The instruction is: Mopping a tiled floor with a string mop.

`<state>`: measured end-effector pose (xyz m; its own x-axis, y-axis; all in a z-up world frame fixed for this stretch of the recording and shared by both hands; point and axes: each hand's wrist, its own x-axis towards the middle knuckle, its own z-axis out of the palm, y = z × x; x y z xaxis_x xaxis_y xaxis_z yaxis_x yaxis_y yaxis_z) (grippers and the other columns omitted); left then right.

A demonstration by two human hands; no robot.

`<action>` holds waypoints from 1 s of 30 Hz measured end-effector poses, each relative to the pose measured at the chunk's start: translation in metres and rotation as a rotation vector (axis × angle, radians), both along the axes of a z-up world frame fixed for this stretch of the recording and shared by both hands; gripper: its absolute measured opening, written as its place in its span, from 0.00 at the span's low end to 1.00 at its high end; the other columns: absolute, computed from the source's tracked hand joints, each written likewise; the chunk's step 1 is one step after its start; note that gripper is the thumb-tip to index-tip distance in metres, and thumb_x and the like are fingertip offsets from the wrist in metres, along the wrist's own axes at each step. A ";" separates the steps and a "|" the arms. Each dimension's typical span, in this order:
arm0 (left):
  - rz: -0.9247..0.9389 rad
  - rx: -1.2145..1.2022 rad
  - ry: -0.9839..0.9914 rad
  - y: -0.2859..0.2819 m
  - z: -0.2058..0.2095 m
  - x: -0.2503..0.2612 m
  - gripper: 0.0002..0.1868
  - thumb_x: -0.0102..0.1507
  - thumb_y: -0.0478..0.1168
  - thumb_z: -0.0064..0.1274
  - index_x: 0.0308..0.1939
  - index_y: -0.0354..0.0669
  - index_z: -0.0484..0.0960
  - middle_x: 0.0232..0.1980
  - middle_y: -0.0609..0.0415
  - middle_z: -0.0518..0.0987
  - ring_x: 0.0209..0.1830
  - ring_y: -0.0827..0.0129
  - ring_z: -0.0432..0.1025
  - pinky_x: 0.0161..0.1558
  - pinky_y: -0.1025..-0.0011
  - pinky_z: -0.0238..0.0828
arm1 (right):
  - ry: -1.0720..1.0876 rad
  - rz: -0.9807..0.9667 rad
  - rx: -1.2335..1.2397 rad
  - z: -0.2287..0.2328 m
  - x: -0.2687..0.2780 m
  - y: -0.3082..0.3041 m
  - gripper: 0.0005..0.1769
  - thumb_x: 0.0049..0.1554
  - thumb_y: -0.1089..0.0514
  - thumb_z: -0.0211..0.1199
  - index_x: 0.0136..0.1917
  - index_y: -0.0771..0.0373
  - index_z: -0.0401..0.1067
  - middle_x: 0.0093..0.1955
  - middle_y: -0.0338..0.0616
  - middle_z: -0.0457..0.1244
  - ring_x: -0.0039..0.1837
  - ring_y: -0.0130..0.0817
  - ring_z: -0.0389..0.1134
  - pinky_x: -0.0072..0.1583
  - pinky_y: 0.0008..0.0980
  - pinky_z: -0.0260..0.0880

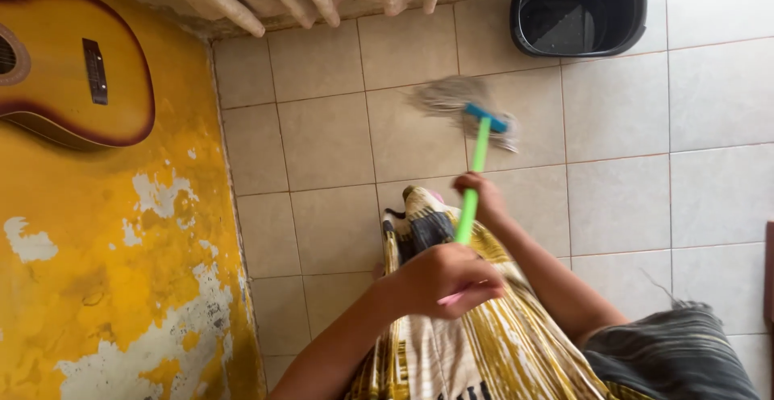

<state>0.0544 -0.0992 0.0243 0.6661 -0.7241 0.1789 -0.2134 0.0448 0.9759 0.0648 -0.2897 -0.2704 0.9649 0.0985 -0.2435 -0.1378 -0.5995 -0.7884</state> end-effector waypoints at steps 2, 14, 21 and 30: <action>-0.002 0.002 0.017 -0.013 -0.026 -0.008 0.03 0.66 0.36 0.61 0.42 0.43 0.84 0.32 0.55 0.80 0.31 0.66 0.76 0.41 0.67 0.75 | -0.012 -0.035 -0.047 -0.010 -0.009 -0.022 0.09 0.52 0.65 0.65 0.46 0.57 0.79 0.47 0.42 0.68 0.49 0.43 0.72 0.52 0.38 0.71; 0.443 0.214 0.118 0.146 -0.021 -0.174 0.01 0.64 0.33 0.60 0.38 0.42 0.84 0.28 0.54 0.79 0.25 0.69 0.72 0.29 0.71 0.69 | 0.029 0.255 -0.088 -0.034 -0.107 0.138 0.15 0.46 0.65 0.71 0.47 0.52 0.80 0.51 0.39 0.69 0.53 0.43 0.73 0.55 0.40 0.73; 0.775 0.464 0.142 0.242 0.067 -0.298 0.05 0.59 0.31 0.63 0.39 0.40 0.84 0.29 0.52 0.80 0.22 0.68 0.73 0.25 0.72 0.68 | 0.074 0.699 0.050 0.038 -0.204 0.330 0.18 0.45 0.63 0.72 0.50 0.49 0.77 0.54 0.37 0.67 0.54 0.44 0.72 0.59 0.42 0.72; 0.581 0.457 0.011 0.245 0.031 -0.329 0.03 0.64 0.32 0.57 0.41 0.43 0.81 0.29 0.56 0.81 0.27 0.66 0.74 0.42 0.64 0.68 | 0.110 1.055 0.265 0.024 -0.237 0.432 0.11 0.52 0.62 0.68 0.49 0.50 0.75 0.58 0.36 0.67 0.60 0.44 0.69 0.59 0.43 0.68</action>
<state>-0.2745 0.1459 0.0551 0.9648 -0.2546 -0.0652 -0.0688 -0.4843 0.8722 -0.1725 0.1423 -0.2460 0.3386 0.9251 -0.1719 0.2680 -0.2699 -0.9248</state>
